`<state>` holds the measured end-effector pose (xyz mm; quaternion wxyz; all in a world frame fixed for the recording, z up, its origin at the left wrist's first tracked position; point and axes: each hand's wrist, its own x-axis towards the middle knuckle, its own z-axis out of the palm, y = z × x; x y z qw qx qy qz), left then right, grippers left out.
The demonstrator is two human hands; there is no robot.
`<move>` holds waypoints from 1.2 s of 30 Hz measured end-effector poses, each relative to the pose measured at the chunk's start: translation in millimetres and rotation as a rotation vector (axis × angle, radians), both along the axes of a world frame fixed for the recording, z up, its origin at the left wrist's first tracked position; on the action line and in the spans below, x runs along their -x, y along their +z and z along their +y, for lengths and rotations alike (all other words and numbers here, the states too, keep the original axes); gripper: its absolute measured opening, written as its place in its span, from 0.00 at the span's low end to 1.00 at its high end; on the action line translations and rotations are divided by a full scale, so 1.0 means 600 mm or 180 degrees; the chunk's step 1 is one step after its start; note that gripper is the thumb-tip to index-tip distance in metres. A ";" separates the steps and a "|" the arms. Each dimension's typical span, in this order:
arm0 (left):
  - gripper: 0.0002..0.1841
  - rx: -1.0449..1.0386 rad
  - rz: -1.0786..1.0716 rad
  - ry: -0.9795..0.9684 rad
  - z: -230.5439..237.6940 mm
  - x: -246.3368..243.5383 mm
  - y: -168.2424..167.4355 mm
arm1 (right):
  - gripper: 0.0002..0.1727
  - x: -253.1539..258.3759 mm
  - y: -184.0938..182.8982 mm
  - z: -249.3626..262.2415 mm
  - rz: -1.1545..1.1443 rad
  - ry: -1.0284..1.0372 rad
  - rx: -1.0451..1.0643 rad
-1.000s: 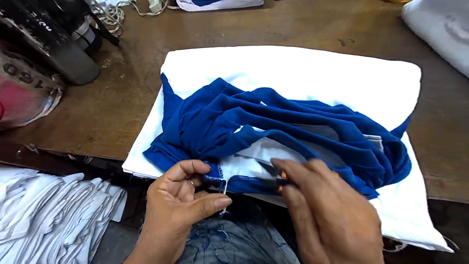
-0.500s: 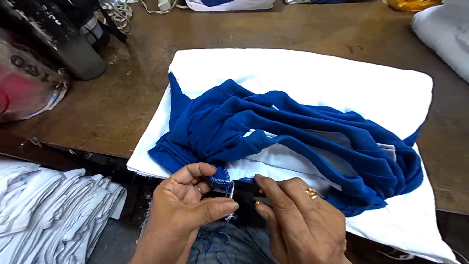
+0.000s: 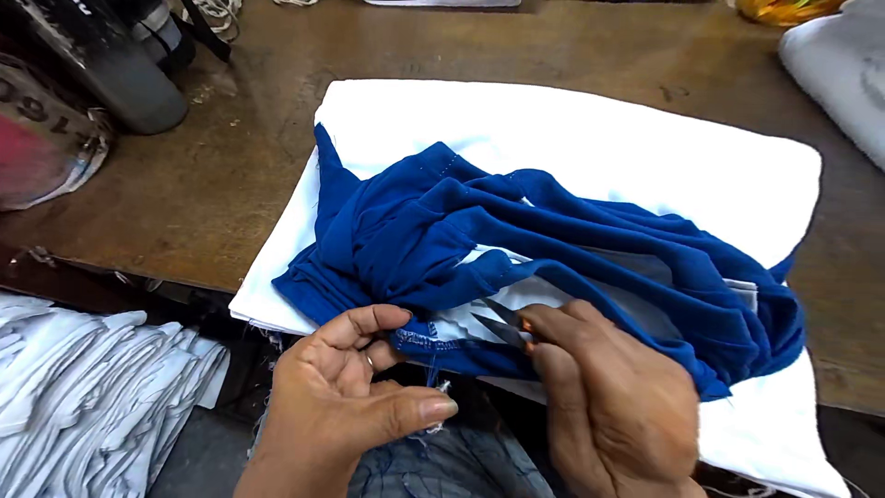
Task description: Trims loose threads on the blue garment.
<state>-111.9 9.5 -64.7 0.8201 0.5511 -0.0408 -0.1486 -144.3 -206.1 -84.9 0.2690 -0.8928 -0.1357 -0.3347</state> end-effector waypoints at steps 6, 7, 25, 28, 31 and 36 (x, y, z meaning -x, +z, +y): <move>0.33 0.0002 0.0148 0.0024 0.001 0.002 0.008 | 0.23 0.030 -0.023 0.000 -0.0024 -0.0081 0.0553; 0.33 -0.0019 0.0145 0.0022 0.001 0.003 0.008 | 0.23 0.029 -0.028 0.006 -0.0063 -0.0106 0.0555; 0.37 -0.0509 -0.0399 0.0048 0.004 0.008 0.002 | 0.27 0.031 0.035 -0.032 0.0935 0.0792 -0.3759; 0.35 -0.0549 -0.0572 0.0048 0.001 0.013 -0.002 | 0.25 0.055 0.042 -0.053 0.1150 0.0874 -0.3608; 0.29 -0.0828 -0.0886 -0.0027 0.005 0.016 -0.006 | 0.13 0.083 0.029 -0.070 0.1059 0.0355 -0.1466; 0.25 -0.1706 -0.2357 0.0055 0.010 -0.014 -0.011 | 0.13 0.074 -0.017 -0.045 0.0459 -0.0539 0.0557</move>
